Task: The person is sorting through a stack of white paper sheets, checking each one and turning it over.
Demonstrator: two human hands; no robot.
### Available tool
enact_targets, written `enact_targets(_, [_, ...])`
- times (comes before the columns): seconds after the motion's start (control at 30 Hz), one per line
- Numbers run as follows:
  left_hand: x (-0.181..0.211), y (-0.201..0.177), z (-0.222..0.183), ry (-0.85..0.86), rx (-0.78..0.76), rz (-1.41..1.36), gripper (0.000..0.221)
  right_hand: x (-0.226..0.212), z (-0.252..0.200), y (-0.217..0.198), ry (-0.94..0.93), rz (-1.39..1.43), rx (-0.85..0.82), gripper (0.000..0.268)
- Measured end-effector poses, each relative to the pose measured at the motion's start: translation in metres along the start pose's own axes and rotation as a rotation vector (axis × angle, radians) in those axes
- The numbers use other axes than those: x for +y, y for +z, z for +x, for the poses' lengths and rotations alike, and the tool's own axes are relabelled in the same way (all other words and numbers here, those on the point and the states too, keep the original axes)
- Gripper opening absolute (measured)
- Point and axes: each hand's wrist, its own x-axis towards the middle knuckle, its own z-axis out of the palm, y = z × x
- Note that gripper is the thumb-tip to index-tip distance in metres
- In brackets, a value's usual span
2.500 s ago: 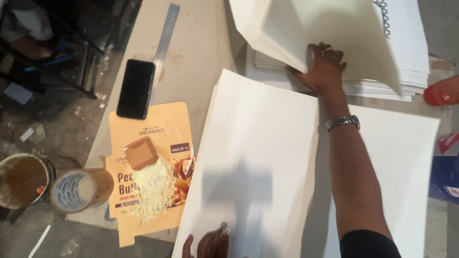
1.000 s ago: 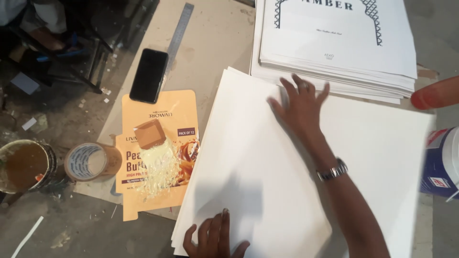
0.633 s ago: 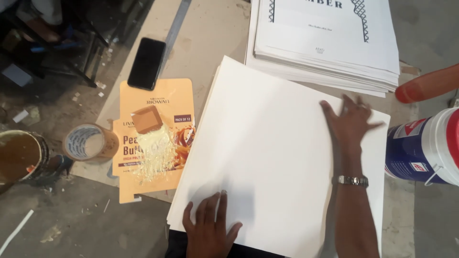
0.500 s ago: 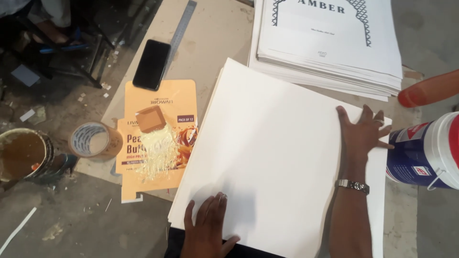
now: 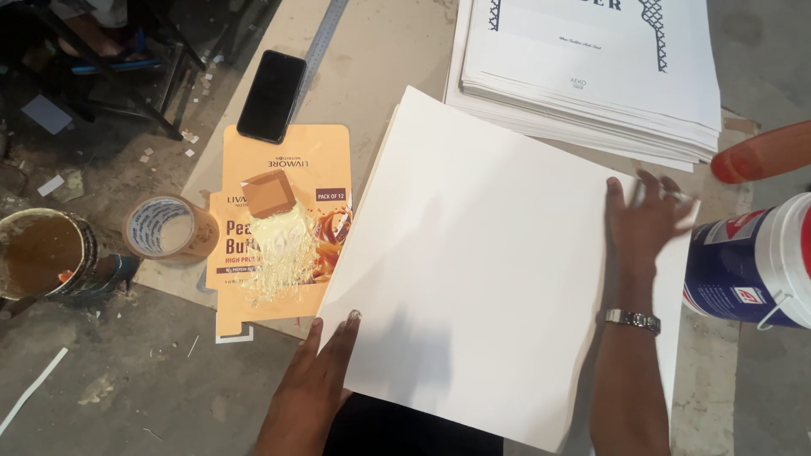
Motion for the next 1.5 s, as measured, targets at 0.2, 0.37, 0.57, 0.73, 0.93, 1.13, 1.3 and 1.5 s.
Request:
enact_targets(0.2, [0.012, -0.016, 0.006, -0.092, 0.001, 0.023, 0.113, -0.013, -0.002, 0.027, -0.218, 0.086, 0.060, 0.031])
enact_targets(0.37, [0.011, -0.014, 0.007, -0.093, 0.059, 0.024, 0.120, -0.018, -0.005, 0.020, -0.190, 0.056, 0.061, 0.029])
enact_targets(0.57, [0.013, -0.003, 0.008, -0.060, 0.199, 0.116, 0.109, -0.017, -0.007, 0.021, -0.207, 0.050, 0.061, 0.032])
enact_targets(0.73, [0.009, 0.014, 0.009, -0.048, 0.334, 0.295, 0.099, -0.020, -0.008, 0.019, -0.260, 0.032, 0.074, 0.030])
enact_targets(0.93, [0.017, -0.013, 0.008, -0.097, 0.160, 0.015, 0.118, -0.012, -0.006, 0.028, -0.277, -0.007, 0.110, 0.034])
enact_targets(1.13, [0.011, 0.002, 0.008, -0.091, 0.207, 0.087, 0.111, -0.045, -0.028, 0.025, -0.423, -0.082, 0.266, 0.034])
enact_targets(1.3, [0.007, 0.009, 0.004, -0.028, 0.322, 0.135, 0.095, -0.152, -0.126, -0.017, -0.605, 0.270, -0.078, 0.027])
enact_targets(1.5, [0.014, -0.009, 0.004, -0.054, 0.213, 0.056, 0.092, -0.181, -0.176, -0.014, -0.739, 0.159, -0.071, 0.036])
